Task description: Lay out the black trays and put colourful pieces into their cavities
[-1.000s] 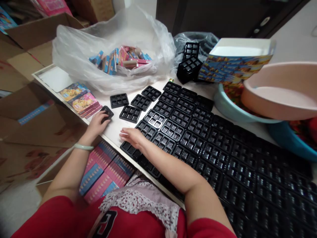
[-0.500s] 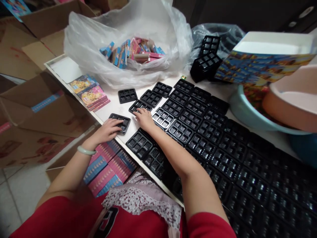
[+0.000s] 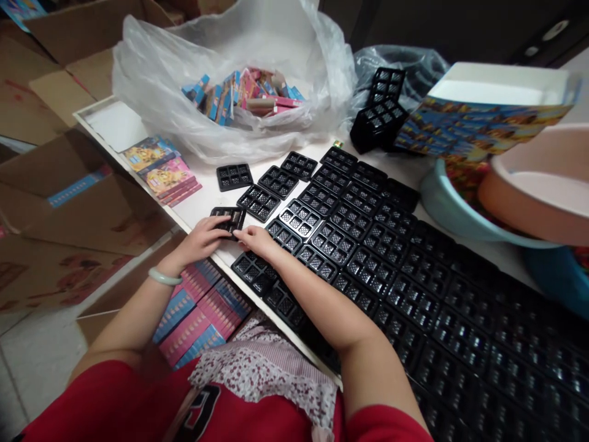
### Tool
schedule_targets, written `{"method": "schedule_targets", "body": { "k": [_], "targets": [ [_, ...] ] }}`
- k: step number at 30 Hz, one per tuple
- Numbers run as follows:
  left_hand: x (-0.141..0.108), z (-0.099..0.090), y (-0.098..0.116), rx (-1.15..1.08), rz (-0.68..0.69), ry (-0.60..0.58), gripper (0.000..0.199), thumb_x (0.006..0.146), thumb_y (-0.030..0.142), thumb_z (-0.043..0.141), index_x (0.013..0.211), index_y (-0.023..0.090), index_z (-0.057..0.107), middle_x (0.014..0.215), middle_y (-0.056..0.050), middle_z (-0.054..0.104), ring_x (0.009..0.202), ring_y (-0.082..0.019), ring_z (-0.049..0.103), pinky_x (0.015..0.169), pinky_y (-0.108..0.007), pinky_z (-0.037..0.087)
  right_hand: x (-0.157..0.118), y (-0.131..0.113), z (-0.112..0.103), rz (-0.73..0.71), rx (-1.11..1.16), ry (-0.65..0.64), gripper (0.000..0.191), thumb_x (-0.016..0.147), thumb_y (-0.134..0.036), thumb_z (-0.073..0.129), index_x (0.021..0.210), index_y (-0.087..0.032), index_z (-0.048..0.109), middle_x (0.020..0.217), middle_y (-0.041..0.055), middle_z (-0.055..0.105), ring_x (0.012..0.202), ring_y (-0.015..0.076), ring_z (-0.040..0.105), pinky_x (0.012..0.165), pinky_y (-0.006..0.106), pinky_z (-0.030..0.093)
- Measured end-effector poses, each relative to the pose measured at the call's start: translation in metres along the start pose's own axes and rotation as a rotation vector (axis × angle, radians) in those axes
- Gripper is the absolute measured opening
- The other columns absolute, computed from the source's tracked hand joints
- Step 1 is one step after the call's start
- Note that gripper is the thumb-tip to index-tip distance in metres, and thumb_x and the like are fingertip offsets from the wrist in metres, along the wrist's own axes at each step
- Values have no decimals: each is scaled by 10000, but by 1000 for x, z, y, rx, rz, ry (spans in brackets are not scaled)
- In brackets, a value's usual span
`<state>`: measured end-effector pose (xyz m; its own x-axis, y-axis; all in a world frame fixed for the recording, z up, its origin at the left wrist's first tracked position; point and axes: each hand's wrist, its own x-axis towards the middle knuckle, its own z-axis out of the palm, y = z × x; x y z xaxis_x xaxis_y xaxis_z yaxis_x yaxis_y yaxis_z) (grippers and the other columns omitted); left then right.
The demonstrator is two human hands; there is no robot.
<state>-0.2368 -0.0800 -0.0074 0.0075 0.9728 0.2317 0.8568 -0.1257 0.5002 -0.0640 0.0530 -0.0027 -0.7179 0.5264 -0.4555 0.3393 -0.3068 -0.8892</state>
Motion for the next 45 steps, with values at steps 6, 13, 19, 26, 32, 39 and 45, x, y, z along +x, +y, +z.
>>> {"method": "schedule_targets", "body": {
  "k": [6,13,19,26,32,39,45],
  "targets": [
    [-4,-13,9,-37,94,-247,232,832,203,569,984,256,737,1401,-67,610,1267,-294,549,1093,-537,422,12,-29,-64,-367,-789,200,136,896,-208,641,987,-196,741,1075,77,706,998,219,640,947,373,478],
    [70,-2,-36,-66,-248,159,213,889,304,566,1028,196,687,1223,-99,665,1182,-272,588,1112,-492,442,59,-40,-96,-429,-1198,239,349,942,-185,571,1268,-198,693,1440,139,560,1358,335,442,1128,495,349],
    [131,18,-75,195,-512,184,318,798,108,539,1081,159,677,1359,-177,541,1328,-380,438,1132,-596,374,76,-34,-95,-332,-1240,322,412,962,-268,563,1366,-218,626,1488,155,514,1394,346,405,1142,532,297],
    [110,4,-81,145,-442,262,177,833,137,495,905,190,647,1192,-138,610,1205,-312,527,1096,-512,427,78,-30,-95,-400,-1140,382,398,939,-229,567,1327,-202,650,1468,170,534,1367,354,426,1124,544,312],
    [71,-22,-54,44,-283,279,127,874,237,522,949,212,623,1277,-94,619,1218,-250,558,1072,-444,464,57,-37,-76,-553,-789,215,276,995,-251,498,1135,-190,728,1185,94,690,1128,219,606,1024,356,443],
    [12,-45,-30,106,-268,265,119,820,196,511,868,222,616,1280,-78,654,1233,-248,580,1118,-488,427,22,-24,-39,-567,-1073,-45,311,928,-266,642,1228,-220,708,1384,125,613,1300,314,513,1107,497,360],
    [-40,-49,-11,106,-234,206,149,785,200,491,821,226,633,1241,-82,684,1200,-252,594,1098,-489,455,14,-7,-9,-542,-1220,-66,306,886,-258,698,1190,-260,737,1563,112,455,1481,366,319,1184,587,235]
  ]
}}
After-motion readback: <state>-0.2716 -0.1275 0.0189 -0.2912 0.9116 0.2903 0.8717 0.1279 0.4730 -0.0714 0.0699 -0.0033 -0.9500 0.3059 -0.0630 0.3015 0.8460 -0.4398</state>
